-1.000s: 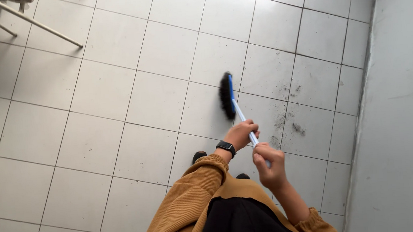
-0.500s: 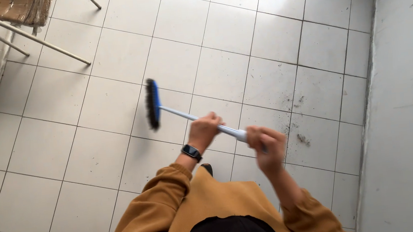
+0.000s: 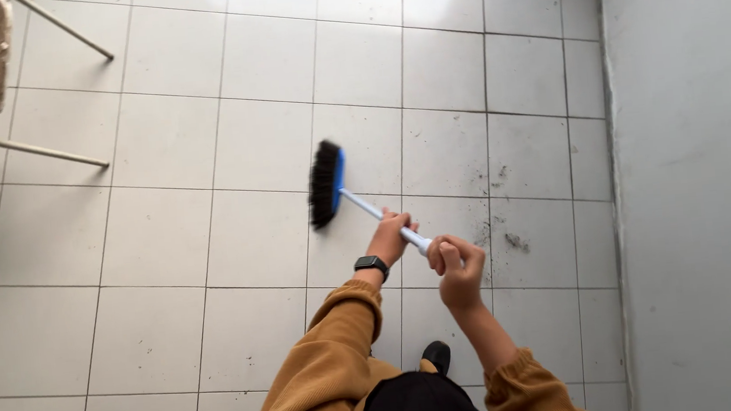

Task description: Sweeping a tiled floor using a blue and black broom.

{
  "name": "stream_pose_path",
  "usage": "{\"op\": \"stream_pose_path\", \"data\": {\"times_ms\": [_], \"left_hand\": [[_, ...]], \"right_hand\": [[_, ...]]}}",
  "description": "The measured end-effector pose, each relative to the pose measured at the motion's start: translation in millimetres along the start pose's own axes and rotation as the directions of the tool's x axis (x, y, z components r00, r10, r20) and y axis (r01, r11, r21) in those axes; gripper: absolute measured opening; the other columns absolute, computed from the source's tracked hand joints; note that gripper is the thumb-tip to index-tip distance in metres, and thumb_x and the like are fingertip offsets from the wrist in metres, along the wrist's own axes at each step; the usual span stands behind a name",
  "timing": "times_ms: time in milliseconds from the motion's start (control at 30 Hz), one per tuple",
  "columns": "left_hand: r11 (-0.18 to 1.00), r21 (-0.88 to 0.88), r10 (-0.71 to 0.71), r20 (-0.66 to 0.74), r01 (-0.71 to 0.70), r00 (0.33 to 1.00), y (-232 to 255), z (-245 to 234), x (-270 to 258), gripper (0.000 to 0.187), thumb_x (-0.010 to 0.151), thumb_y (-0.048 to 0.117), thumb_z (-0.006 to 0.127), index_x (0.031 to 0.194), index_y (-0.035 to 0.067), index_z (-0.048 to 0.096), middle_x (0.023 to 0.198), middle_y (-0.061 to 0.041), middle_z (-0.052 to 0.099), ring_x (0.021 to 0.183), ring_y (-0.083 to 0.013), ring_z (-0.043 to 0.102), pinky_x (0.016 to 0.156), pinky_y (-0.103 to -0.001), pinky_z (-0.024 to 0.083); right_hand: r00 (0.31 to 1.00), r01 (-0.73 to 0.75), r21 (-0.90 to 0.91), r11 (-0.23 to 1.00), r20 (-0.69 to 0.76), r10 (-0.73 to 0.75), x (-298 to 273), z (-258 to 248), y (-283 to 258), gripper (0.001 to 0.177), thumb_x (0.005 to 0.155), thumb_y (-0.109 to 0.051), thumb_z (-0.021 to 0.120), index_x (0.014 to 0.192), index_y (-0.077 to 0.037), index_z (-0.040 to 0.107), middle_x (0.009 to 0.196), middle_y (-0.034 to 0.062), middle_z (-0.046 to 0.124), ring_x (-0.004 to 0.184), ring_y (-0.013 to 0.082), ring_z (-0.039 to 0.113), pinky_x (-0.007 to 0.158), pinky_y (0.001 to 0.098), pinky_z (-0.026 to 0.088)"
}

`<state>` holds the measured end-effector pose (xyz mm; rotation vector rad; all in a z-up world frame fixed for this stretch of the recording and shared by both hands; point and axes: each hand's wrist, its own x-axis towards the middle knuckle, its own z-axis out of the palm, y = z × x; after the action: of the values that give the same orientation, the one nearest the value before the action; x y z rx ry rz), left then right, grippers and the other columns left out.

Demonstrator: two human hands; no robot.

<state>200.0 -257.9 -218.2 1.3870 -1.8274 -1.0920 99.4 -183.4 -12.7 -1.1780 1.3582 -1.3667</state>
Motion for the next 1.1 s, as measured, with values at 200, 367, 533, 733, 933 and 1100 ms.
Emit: {"op": "stream_pose_path", "data": {"times_ms": [200, 367, 533, 733, 933, 1100], "left_hand": [[0.983, -0.172, 0.12, 0.293, -0.071, 0.949, 55.9, 59.3, 19.5, 0.022, 0.099, 0.021, 0.063, 0.086, 0.003, 0.058, 0.094, -0.017, 0.058, 0.082, -0.0368, 0.06, 0.079, -0.043, 0.052], [0.988, -0.085, 0.144, 0.233, -0.127, 0.962, 169.1, 19.5, -15.8, 0.024, 0.098, 0.028, 0.063, 0.087, 0.007, 0.063, 0.095, -0.01, 0.062, 0.082, -0.035, 0.062, 0.067, -0.046, 0.051], [0.969, -0.017, 0.245, 0.086, -0.245, 0.966, 220.0, 1.6, -79.0, 0.022, 0.1, 0.026, 0.062, 0.087, 0.008, 0.064, 0.09, -0.008, 0.061, 0.082, -0.0318, 0.063, 0.068, -0.043, 0.053], [0.953, 0.237, 0.121, 0.268, -0.187, 0.956, 188.9, -6.6, -136.6, 0.02, 0.097, 0.027, 0.064, 0.086, 0.01, 0.066, 0.085, -0.006, 0.064, 0.082, -0.029, 0.066, 0.069, -0.044, 0.053], [0.939, 0.322, -0.186, 0.188, 0.119, 0.964, 137.8, 68.6, -179.3, 0.02, 0.095, 0.023, 0.064, 0.084, 0.006, 0.066, 0.091, -0.01, 0.064, 0.082, -0.0357, 0.064, 0.068, -0.048, 0.051], [0.98, 0.147, -0.15, 0.096, 0.135, 0.984, 161.3, 161.9, -195.4, 0.019, 0.093, 0.017, 0.065, 0.08, 0.003, 0.064, 0.087, -0.014, 0.06, 0.078, -0.0387, 0.061, 0.067, -0.048, 0.049]], "right_hand": [[0.994, -0.028, -0.35, 0.936, -0.112, -0.012, -15.0, -20.1, -39.0, 0.023, 0.086, -0.009, 0.048, 0.067, 0.002, 0.051, 0.058, 0.0041, 0.048, 0.053, 0.0116, 0.042, 0.05, 0.0289, 0.036], [0.97, 0.234, -0.382, 0.894, 0.029, -0.242, -44.4, -61.5, -80.6, 0.023, 0.087, -0.008, 0.047, 0.067, 0.002, 0.044, 0.06, 0.0044, 0.043, 0.058, 0.0136, 0.039, 0.064, 0.0293, 0.041], [0.988, 0.149, -0.162, 0.976, -0.015, -0.153, -104.0, -107.8, -147.0, 0.021, 0.08, -0.008, 0.043, 0.06, -0.004, 0.037, 0.054, 0.0042, 0.04, 0.053, 0.0131, 0.035, 0.075, 0.0341, 0.044], [0.993, 0.072, 0.214, 0.974, 0.073, -0.089, -128.4, -136.6, -105.4, 0.028, 0.084, -0.011, 0.043, 0.059, -0.004, 0.034, 0.054, 0.0054, 0.038, 0.055, 0.0156, 0.034, 0.064, 0.0347, 0.037], [0.966, -0.152, 0.276, 0.949, 0.243, 0.084, -136.2, -172.3, -24.1, 0.032, 0.087, -0.011, 0.043, 0.057, -0.003, 0.036, 0.054, 0.0041, 0.04, 0.055, 0.0145, 0.036, 0.055, 0.0302, 0.032], [0.956, -0.146, 0.073, 0.987, 0.266, 0.122, -168.8, -242.6, -19.6, 0.027, 0.083, -0.008, 0.047, 0.058, -0.001, 0.04, 0.053, 0.0033, 0.042, 0.054, 0.0136, 0.034, 0.054, 0.0296, 0.034]]}}
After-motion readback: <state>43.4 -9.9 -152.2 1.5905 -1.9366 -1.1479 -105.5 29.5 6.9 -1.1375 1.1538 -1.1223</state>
